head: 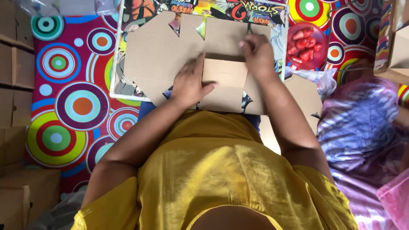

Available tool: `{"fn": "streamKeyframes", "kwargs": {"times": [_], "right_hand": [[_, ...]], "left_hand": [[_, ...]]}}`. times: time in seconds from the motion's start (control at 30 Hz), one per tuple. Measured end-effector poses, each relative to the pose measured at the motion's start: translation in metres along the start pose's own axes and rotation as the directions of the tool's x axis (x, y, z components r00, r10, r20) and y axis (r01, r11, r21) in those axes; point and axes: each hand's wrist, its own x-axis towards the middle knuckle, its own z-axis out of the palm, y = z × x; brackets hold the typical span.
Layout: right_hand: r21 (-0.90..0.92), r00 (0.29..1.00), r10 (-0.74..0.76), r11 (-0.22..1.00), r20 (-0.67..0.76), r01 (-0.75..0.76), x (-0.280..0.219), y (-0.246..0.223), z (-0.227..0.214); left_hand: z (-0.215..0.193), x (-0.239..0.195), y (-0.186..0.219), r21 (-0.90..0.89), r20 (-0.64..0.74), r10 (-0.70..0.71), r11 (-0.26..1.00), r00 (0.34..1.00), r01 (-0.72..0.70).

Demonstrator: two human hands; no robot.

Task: The person folds flat cardboard pieces into small boxes by hand. They fold the side flaps, tuck the tabs into slots, and form the box shape. The person repeats this process for multiple boxes.

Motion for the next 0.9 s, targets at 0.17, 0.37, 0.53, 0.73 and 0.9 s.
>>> {"fn": "streamKeyframes", "kwargs": {"times": [0.17,0.37,0.53,0.73,0.9], "right_hand": [[0.201,0.960,0.278,0.939,0.035,-0.279,0.024,0.026,0.004],[0.361,0.833,0.530,0.755,0.155,-0.548,0.027,0.004,-0.011],[0.330,0.768,0.614,0.697,0.183,-0.636,0.029,-0.024,-0.034],[0.519,0.746,0.638,0.579,0.192,-0.629,0.036,-0.017,-0.044],[0.525,0.919,0.336,0.754,0.206,-0.394,0.030,0.007,-0.027]], "left_hand": [[-0.004,-0.001,-0.012,-0.310,0.066,-0.049,0.948,0.997,0.067],[-0.037,-0.011,0.001,-0.362,-0.238,0.462,0.774,0.854,-0.519],[-0.049,-0.011,0.012,-0.187,-0.249,0.601,0.740,0.760,-0.646],[-0.019,-0.013,-0.004,-0.227,0.067,0.531,0.833,0.845,-0.505],[-0.021,-0.006,0.003,-0.140,0.299,0.446,0.895,0.843,-0.424]]}}
